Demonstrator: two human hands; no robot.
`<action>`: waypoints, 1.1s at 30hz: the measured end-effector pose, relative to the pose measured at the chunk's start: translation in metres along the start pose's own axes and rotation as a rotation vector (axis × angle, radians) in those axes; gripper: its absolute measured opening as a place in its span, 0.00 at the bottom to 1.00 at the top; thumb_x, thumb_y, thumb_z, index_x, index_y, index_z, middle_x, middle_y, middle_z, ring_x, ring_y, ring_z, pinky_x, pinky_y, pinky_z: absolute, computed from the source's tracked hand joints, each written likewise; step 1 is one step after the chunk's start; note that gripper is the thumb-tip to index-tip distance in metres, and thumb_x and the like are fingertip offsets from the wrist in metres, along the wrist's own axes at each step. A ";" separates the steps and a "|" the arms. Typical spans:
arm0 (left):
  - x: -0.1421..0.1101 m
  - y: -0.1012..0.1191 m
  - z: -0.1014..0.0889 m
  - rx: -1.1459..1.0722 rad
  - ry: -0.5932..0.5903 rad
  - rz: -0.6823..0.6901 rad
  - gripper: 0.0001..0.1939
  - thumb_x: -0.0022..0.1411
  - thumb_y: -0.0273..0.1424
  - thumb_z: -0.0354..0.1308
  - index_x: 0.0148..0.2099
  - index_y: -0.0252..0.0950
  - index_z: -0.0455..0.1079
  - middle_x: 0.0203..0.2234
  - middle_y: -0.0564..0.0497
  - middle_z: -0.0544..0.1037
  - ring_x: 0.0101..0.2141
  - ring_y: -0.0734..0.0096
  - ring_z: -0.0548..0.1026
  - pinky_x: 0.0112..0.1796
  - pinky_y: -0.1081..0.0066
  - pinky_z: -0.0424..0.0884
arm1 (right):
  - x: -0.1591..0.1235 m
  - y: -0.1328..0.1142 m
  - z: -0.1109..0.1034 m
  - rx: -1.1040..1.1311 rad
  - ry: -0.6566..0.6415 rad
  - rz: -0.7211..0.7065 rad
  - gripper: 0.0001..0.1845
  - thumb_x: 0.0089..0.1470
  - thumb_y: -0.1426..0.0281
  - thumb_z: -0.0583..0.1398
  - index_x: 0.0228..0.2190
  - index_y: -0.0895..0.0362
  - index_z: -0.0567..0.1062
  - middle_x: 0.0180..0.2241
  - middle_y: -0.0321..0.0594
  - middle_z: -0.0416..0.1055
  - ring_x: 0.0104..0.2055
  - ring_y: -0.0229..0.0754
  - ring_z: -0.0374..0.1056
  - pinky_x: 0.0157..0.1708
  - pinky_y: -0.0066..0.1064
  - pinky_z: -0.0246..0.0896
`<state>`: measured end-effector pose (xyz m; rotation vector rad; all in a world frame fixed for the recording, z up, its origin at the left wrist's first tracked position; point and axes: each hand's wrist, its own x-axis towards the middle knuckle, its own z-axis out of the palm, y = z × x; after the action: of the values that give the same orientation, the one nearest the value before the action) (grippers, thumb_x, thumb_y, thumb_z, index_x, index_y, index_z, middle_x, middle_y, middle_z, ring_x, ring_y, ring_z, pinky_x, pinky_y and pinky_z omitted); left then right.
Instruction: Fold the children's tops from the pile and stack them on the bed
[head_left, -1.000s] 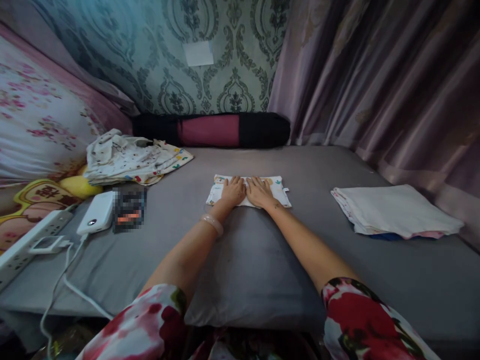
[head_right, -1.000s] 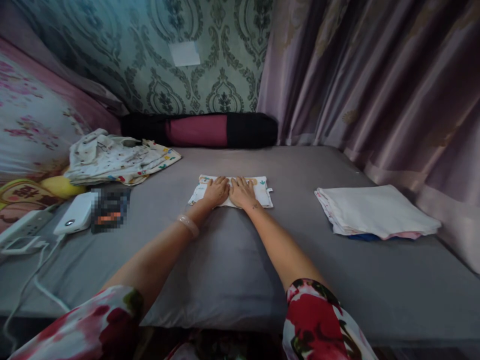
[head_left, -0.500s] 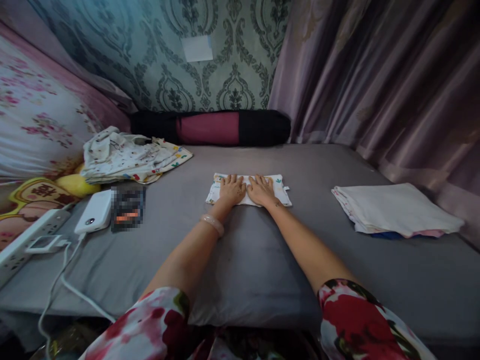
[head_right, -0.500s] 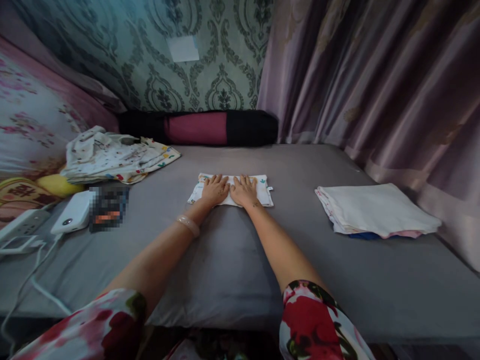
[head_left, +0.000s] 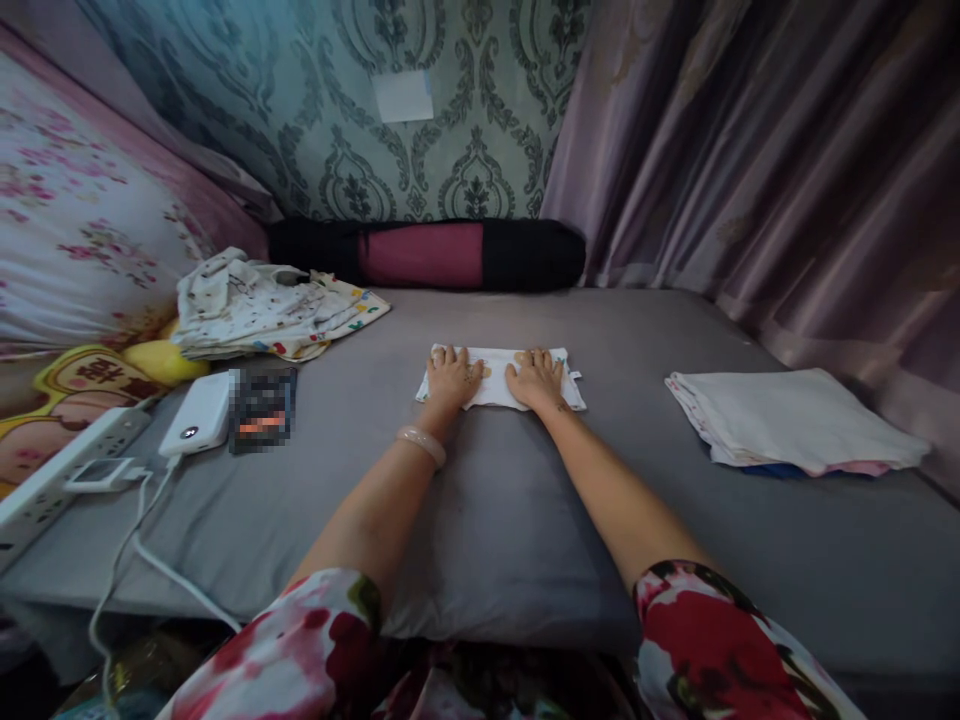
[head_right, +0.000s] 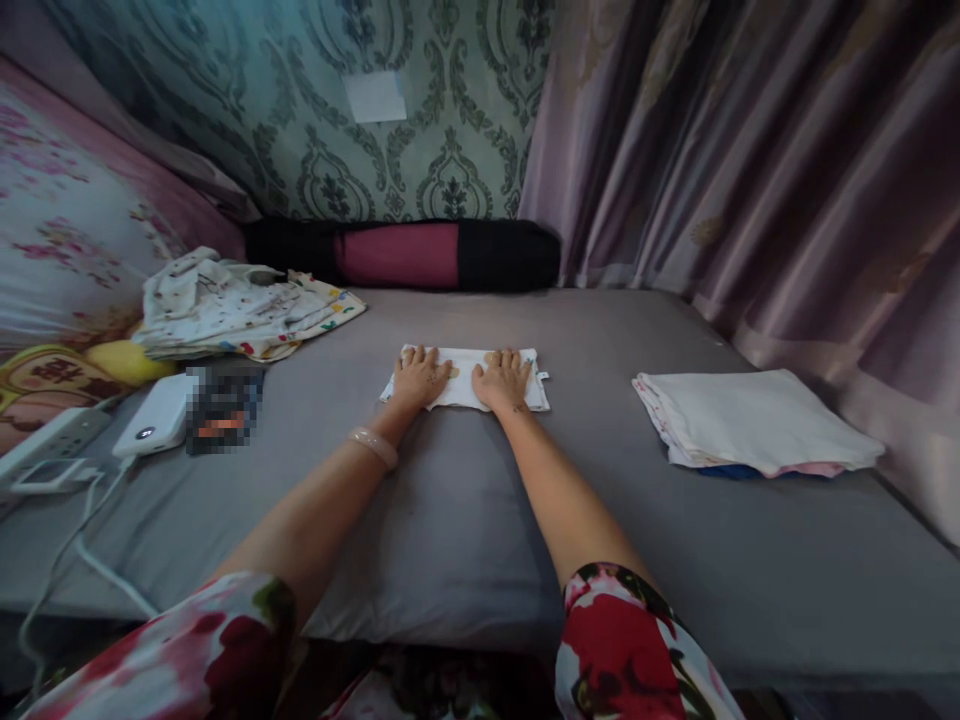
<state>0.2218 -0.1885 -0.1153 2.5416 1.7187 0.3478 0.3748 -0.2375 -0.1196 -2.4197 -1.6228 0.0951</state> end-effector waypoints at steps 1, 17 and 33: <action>-0.001 -0.001 -0.001 -0.004 -0.007 -0.011 0.31 0.68 0.46 0.36 0.63 0.32 0.60 0.62 0.36 0.61 0.63 0.45 0.55 0.59 0.48 0.51 | 0.000 0.001 0.000 -0.004 0.003 0.007 0.33 0.63 0.58 0.45 0.62 0.65 0.60 0.66 0.56 0.51 0.68 0.57 0.43 0.63 0.53 0.34; 0.009 -0.041 -0.003 -0.012 -0.163 0.156 0.32 0.70 0.47 0.30 0.67 0.38 0.53 0.67 0.41 0.54 0.66 0.55 0.49 0.61 0.44 0.46 | 0.004 0.056 -0.017 -0.068 -0.083 -0.137 0.33 0.65 0.58 0.39 0.63 0.63 0.57 0.67 0.52 0.49 0.69 0.51 0.42 0.64 0.49 0.37; 0.015 -0.062 -0.007 -0.045 -0.244 0.123 0.33 0.69 0.48 0.31 0.69 0.38 0.50 0.69 0.43 0.50 0.67 0.52 0.46 0.62 0.42 0.41 | 0.007 0.074 -0.023 -0.060 -0.170 -0.118 0.37 0.65 0.55 0.36 0.65 0.65 0.52 0.69 0.53 0.41 0.70 0.53 0.38 0.65 0.54 0.34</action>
<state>0.1689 -0.1519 -0.1164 2.5400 1.4578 0.0749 0.4489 -0.2615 -0.1133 -2.4110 -1.8625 0.2412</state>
